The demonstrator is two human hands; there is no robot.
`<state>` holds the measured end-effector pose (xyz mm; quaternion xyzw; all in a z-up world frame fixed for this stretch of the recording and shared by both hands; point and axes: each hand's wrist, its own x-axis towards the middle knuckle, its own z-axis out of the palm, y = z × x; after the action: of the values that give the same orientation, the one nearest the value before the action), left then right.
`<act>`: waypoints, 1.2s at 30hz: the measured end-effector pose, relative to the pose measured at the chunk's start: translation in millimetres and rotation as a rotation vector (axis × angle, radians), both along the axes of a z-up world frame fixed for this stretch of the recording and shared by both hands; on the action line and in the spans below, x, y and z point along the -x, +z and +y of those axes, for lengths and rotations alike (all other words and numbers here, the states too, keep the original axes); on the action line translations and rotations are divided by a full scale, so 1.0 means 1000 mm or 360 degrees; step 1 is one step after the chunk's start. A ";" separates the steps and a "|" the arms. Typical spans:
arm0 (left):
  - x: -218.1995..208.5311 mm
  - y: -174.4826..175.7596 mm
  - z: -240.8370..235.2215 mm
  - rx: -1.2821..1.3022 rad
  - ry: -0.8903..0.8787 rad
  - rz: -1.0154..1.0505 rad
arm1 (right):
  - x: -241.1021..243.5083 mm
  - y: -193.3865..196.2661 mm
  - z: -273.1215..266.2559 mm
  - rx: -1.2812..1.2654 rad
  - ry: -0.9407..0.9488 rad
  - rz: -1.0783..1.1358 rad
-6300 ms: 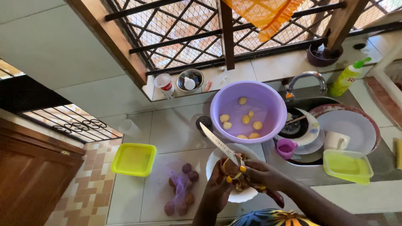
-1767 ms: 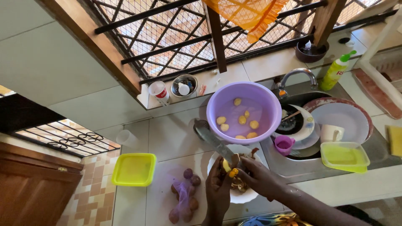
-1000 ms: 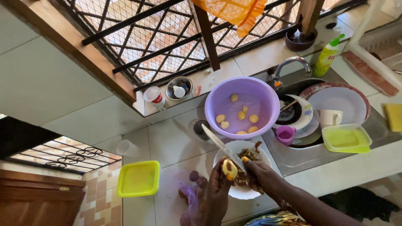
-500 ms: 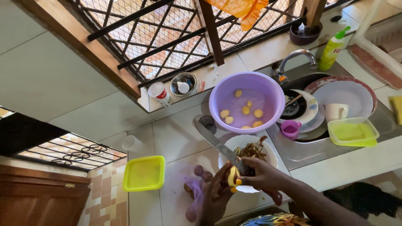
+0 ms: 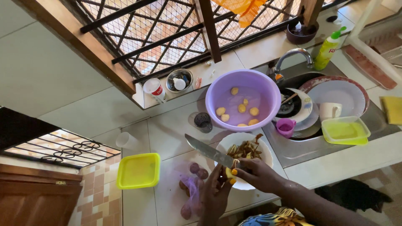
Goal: The person peels potatoes using a knife over a white plate, collecting the peels. After peeling, the person drops the peeled potatoes into a purple bowl filled with water. The person repeats this process for several potatoes taken from a mesh bag on the counter.
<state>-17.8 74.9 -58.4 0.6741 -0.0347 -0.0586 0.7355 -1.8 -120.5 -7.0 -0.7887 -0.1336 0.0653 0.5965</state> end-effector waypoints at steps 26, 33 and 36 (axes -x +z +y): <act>0.005 0.025 -0.034 0.1331 -0.0043 0.0322 | -0.034 -0.020 -0.030 -0.0747 -0.0268 0.0933; 0.002 0.016 -0.039 0.1079 -0.0131 -0.0118 | -0.034 -0.001 -0.056 -0.0530 0.0280 0.0706; -0.001 0.029 -0.044 0.1003 -0.0255 -0.0260 | -0.036 0.003 -0.064 -0.0260 0.0478 0.0472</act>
<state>-17.1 30.7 -29.5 0.4112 -0.1628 -0.0483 0.8956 34.7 -184.3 -4.4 -0.6909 -0.1652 0.2575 0.6550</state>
